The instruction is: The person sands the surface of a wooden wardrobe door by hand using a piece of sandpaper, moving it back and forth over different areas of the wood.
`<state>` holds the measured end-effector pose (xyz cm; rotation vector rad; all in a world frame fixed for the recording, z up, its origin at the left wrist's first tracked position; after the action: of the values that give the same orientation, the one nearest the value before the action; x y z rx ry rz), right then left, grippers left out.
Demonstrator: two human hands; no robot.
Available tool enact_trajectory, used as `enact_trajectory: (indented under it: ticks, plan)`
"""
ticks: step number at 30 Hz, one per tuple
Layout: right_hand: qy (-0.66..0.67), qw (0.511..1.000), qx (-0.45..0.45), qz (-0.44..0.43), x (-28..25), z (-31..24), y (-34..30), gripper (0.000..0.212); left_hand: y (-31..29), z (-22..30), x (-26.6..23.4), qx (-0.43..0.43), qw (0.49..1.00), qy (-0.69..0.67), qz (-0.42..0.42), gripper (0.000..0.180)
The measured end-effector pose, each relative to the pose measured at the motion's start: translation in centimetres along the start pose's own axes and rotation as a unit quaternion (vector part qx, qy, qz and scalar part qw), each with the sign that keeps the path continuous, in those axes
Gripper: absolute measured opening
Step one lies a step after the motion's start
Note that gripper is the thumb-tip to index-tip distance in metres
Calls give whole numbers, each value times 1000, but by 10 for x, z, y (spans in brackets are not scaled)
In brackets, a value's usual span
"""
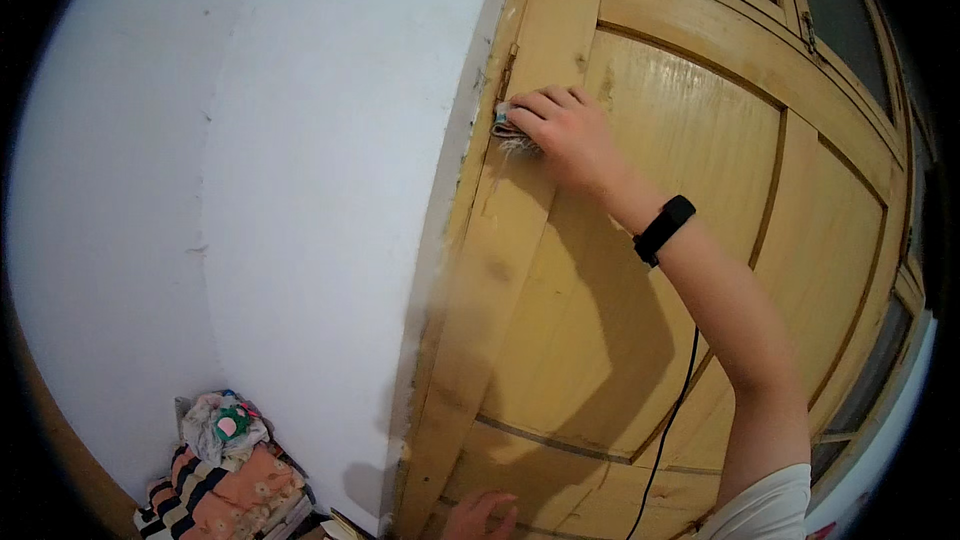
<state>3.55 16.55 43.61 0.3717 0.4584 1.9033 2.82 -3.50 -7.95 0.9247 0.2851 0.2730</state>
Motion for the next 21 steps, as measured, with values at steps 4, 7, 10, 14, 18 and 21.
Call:
enact_trajectory:
  ticks: [4, 7, 10, 14, 18, 21]
  plan:
    - [-46, 998, 25, 46, 0, 33, 17, 39, 1, -6, 4, 4, 1000, -13, 24, 24]
    - [-28, 996, 60, 60, -3, 48, 17, 42, 3, -10, 3, 12, 999, 0, 37, 24]
    - [-29, 995, 68, 71, 0, 53, 15, 43, -2, -22, 6, 4, 1000, 20, 24, 24]
    - [-43, 993, 81, 71, -3, 46, 15, 43, -6, -24, 2, -16, 1000, -14, -2, 25]
    - [-50, 994, 60, 77, -2, 45, 12, 41, -10, -29, 0, -3, 1000, 16, -9, 25]
    - [-61, 994, 55, 73, 0, 46, 13, 41, -6, -29, -1, 8, 1000, -5, -9, 24]
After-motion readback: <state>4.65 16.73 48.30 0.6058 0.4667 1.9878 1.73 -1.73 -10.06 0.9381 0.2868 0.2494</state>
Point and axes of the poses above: each hand's wrist, its own y-axis towards the middle knuckle, its own x-axis out of the palm, z = x × y, the point moved 1 cm from there along y, towards the middle knuckle, and after that the axes turned 6 degrees about -y, right-handed, at the moved point
